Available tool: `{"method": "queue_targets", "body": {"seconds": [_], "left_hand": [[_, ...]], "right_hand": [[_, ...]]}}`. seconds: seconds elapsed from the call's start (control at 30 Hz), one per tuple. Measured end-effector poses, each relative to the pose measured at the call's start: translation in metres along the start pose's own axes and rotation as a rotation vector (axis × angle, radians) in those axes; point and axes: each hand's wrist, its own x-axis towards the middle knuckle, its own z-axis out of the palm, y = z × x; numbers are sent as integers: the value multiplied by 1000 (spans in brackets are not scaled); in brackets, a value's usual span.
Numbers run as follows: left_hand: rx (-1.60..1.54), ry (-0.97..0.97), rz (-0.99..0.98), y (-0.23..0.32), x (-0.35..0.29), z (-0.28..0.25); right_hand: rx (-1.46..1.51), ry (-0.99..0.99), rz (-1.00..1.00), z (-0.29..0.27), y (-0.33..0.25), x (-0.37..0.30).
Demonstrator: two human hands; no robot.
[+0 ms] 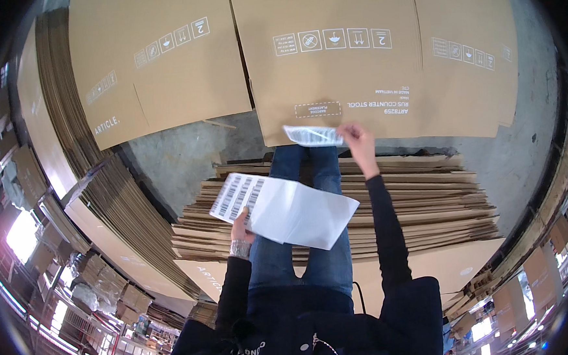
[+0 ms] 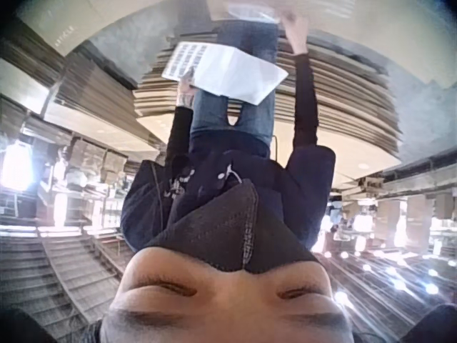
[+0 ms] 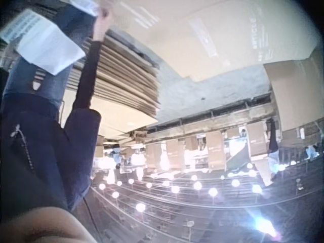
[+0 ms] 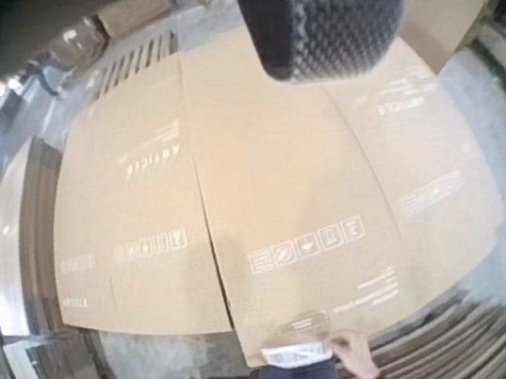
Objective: The person repeatedly peels barcode labels from a sheet and sticks them onto stacked cardboard boxes in a warehouse. The person handles the label sheet and boxes by hand, moving between stacks to apply labels to different boxes throughout the clip.
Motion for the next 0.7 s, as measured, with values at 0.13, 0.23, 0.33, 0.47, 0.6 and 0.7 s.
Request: {"method": "queue_targets", "body": {"seconds": [0.13,0.23,0.33,0.47,0.6,0.7], "left_hand": [[115,-16,-11,-29,-11,-28],[127,-108,63,-39,-16,-36],[87,-98,65,-40,-13,-38],[97,-65,32,-37,-11,-40],[111,1,19,-37,-12,-40],[121,-5,10,-35,-12,-39]], "right_hand": [[82,-50,5,-19,68,65],[14,-13,92,-21,96,90],[-67,39,45,-16,106,101],[-47,-10,47,-11,104,111],[-92,-22,9,-11,103,114],[-116,-8,1,-13,104,111]]}}
